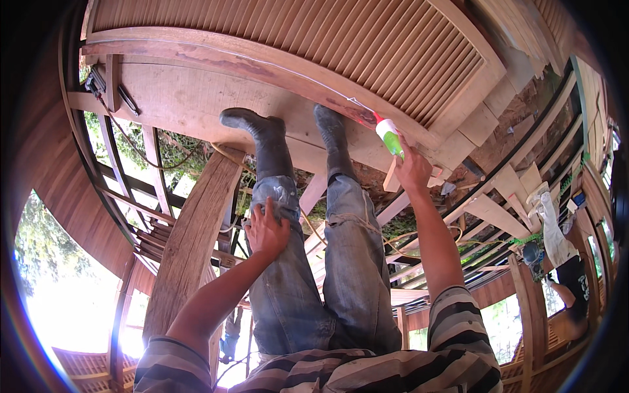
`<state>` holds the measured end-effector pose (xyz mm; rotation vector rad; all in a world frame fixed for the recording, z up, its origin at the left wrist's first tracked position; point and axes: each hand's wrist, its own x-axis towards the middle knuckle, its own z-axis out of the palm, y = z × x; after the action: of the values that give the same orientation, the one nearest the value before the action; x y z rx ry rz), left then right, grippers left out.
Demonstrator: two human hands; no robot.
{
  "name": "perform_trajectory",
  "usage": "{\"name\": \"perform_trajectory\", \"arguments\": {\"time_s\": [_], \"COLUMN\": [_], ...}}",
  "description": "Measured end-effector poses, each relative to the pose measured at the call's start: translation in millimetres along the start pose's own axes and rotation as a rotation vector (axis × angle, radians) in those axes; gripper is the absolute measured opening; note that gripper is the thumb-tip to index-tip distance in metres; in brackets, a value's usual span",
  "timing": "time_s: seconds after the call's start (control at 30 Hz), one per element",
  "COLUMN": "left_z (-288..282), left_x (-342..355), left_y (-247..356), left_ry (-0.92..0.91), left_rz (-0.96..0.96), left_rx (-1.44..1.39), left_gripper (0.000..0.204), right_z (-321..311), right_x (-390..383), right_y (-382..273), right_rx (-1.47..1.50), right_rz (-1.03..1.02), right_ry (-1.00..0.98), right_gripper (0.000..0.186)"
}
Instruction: The person installs wooden slats onto a curved ceiling structure. They position a slat, apply adhesive from a bottle, press the slat into place, and then use a nail gun to fasten it. The person repeats this process for multiple slats.
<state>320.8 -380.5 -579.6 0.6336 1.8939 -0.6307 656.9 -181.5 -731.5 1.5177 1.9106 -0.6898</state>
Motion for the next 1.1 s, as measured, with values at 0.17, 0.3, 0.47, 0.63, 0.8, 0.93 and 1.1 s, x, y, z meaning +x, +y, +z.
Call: {"name": "perform_trajectory", "arguments": {"time_s": [0.17, 0.3, 0.47, 0.63, 0.8, 0.93, 1.1], "left_z": [8, 14, 15, 13, 16, 10, 10], "left_x": [-1, 1, 0, -1, 2, 2, 5], "left_y": [-1, -5, -2, 1, -2, 0, 0], "left_ry": [0.020, 0.023, 0.040, 0.037, 0.054, 0.043, 0.038], "left_rz": [0.005, 0.014, 0.024, 0.026, 0.029, 0.032, 0.024], "left_rx": [0.020, 0.031, 0.037, 0.059, 0.087, 0.087, 0.087], "left_gripper": [0.081, 0.081, 0.080, 0.080, 0.081, 0.081, 0.081], "right_z": [6, 6, 12, 17, 25, 21, 29], "right_x": [-8, -17, -25, -36, -49, -50, -53], "right_y": [27, 47, 77, 101, 136, 146, 160], "right_rx": [-0.048, -0.081, -0.126, -0.080, -0.169, -0.158, -0.110], "right_rz": [0.034, 0.081, 0.125, 0.199, 0.282, 0.250, 0.252], "right_ry": [-0.023, -0.048, -0.075, -0.085, -0.125, -0.109, -0.056], "right_gripper": [0.084, 0.085, 0.082, 0.077, 0.077, 0.076, 0.074]}}
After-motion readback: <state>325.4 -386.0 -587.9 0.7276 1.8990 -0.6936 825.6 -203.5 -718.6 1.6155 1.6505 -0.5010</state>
